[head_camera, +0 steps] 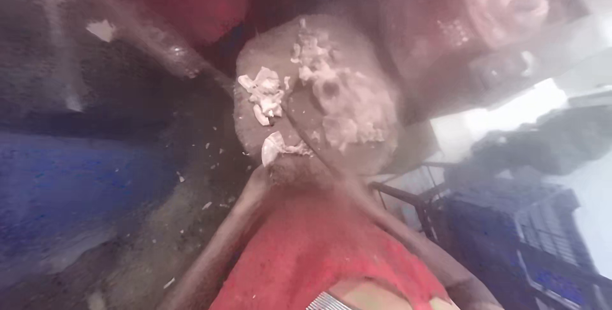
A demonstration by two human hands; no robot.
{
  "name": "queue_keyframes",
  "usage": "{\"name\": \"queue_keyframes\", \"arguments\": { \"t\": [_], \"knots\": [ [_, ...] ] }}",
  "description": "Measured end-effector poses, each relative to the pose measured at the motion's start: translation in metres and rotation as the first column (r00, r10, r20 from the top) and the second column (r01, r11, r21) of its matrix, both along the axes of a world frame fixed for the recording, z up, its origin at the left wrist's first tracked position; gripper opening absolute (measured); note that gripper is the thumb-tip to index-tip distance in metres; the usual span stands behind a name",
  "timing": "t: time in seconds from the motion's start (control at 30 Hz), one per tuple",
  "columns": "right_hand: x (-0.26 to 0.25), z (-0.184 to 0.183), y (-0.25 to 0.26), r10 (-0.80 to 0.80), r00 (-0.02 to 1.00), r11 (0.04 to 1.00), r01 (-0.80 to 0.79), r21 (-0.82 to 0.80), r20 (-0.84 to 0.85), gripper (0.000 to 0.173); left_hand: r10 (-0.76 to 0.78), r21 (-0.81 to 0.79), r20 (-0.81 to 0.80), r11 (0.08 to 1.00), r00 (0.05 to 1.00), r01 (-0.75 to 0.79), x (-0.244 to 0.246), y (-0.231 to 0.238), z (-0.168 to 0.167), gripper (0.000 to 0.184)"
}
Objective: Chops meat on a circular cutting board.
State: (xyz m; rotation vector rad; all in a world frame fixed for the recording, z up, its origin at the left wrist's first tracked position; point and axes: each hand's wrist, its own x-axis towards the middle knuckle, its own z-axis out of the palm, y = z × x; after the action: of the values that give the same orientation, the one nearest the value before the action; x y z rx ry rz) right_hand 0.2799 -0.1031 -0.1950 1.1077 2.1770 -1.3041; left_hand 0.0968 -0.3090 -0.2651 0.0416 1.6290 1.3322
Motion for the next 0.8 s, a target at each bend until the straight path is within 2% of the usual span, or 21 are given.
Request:
{"name": "queue_keyframes", "arguments": {
  "t": [0.1,0.17,0.3,0.43,0.5,0.53,0.63,0.67,0.73,0.8],
  "knots": [
    [0.009,-0.066,0.02,0.106,0.984,0.994,-0.107,-0.002,0.142,0.048,0.02,-0.018,0.044,1.0,0.999,-0.019,0.0,-0.001,-0.011,0.03],
    [0.009,-0.08,0.024,0.129,0.981,0.99,-0.135,0.033,0.142,0.05,0.033,-0.047,0.093,0.999,0.995,-0.028,-0.003,-0.006,-0.018,0.031],
    [-0.006,-0.042,0.008,0.058,0.995,0.998,-0.056,-0.029,0.083,0.049,0.063,-0.094,0.161,0.994,0.985,-0.048,0.004,-0.018,-0.03,0.031],
    [-0.025,0.002,-0.002,-0.02,0.988,0.984,-0.008,-0.176,-0.153,0.043,0.081,-0.091,0.144,0.994,0.986,-0.068,0.007,-0.021,-0.031,0.033],
    [-0.026,0.002,-0.008,-0.032,0.967,0.978,-0.022,-0.206,-0.253,0.036,0.056,-0.092,0.132,0.995,0.99,-0.044,0.008,-0.021,-0.028,0.033],
    [-0.023,-0.01,-0.01,-0.005,0.971,0.98,-0.042,-0.193,-0.238,0.037,0.046,-0.098,0.127,0.995,0.991,-0.034,0.008,-0.02,-0.027,0.034],
    [-0.008,-0.069,-0.004,0.127,0.99,0.977,-0.115,-0.177,0.06,0.051,0.063,-0.103,0.151,0.994,0.987,-0.047,0.006,-0.02,-0.024,0.031],
    [0.002,-0.085,-0.001,0.134,0.985,0.974,-0.111,-0.197,0.106,0.051,0.046,-0.112,0.146,0.993,0.988,-0.03,0.006,-0.021,-0.019,0.03],
    [0.019,-0.099,0.011,0.09,0.989,0.981,-0.067,-0.182,0.117,0.054,-0.015,-0.092,0.107,0.995,0.994,0.025,0.002,-0.026,-0.005,0.029],
    [0.037,-0.097,0.015,-0.013,0.989,0.991,0.032,-0.131,0.146,0.059,-0.098,-0.027,0.095,0.995,0.991,0.1,0.001,-0.033,0.007,0.027]
  ]
}}
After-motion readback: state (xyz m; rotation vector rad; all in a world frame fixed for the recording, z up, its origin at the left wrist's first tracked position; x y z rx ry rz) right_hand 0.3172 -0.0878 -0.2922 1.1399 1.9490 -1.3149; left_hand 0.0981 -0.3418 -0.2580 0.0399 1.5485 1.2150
